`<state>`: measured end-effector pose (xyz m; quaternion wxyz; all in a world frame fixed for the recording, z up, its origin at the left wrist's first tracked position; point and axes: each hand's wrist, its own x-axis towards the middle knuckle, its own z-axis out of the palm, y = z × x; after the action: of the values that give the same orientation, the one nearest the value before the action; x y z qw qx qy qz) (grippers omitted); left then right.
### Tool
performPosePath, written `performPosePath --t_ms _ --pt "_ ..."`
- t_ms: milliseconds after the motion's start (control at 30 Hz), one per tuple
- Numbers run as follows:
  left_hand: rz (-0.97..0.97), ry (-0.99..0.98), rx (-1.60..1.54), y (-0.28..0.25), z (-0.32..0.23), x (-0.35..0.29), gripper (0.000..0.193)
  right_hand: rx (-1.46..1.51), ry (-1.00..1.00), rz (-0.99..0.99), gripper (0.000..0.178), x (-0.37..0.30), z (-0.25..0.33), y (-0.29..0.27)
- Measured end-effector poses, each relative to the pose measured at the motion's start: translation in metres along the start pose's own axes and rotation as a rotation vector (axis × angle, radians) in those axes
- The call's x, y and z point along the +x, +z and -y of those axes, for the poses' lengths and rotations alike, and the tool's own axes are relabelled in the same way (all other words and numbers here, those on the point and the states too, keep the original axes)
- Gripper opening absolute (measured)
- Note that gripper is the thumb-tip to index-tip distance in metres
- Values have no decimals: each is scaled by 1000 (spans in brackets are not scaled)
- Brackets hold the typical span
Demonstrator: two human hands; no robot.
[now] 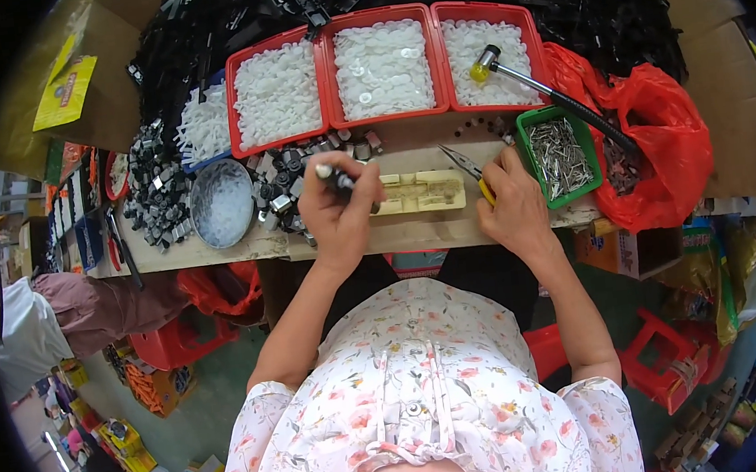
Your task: Assembling small electronic or mechanical components using a jig, hammer, and pliers at a workbench.
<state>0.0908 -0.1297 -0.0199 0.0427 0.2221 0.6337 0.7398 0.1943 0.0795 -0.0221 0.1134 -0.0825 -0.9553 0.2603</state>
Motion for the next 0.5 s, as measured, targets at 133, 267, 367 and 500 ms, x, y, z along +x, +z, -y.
performPosePath --t_ms 133,267,367,500 --pt "-148 272 89 9 13 -15 21 -13 -32 -23 20 -6 0 -3" --pt "-108 370 267 9 26 -15 23 -2 -47 -31 20 -11 1 -5" --pt "-85 561 32 19 4 -1 22 17 -83 -93 21 -12 3 -9" --pt "74 528 229 11 31 -24 27 17 -93 -115 21 -13 5 -14"
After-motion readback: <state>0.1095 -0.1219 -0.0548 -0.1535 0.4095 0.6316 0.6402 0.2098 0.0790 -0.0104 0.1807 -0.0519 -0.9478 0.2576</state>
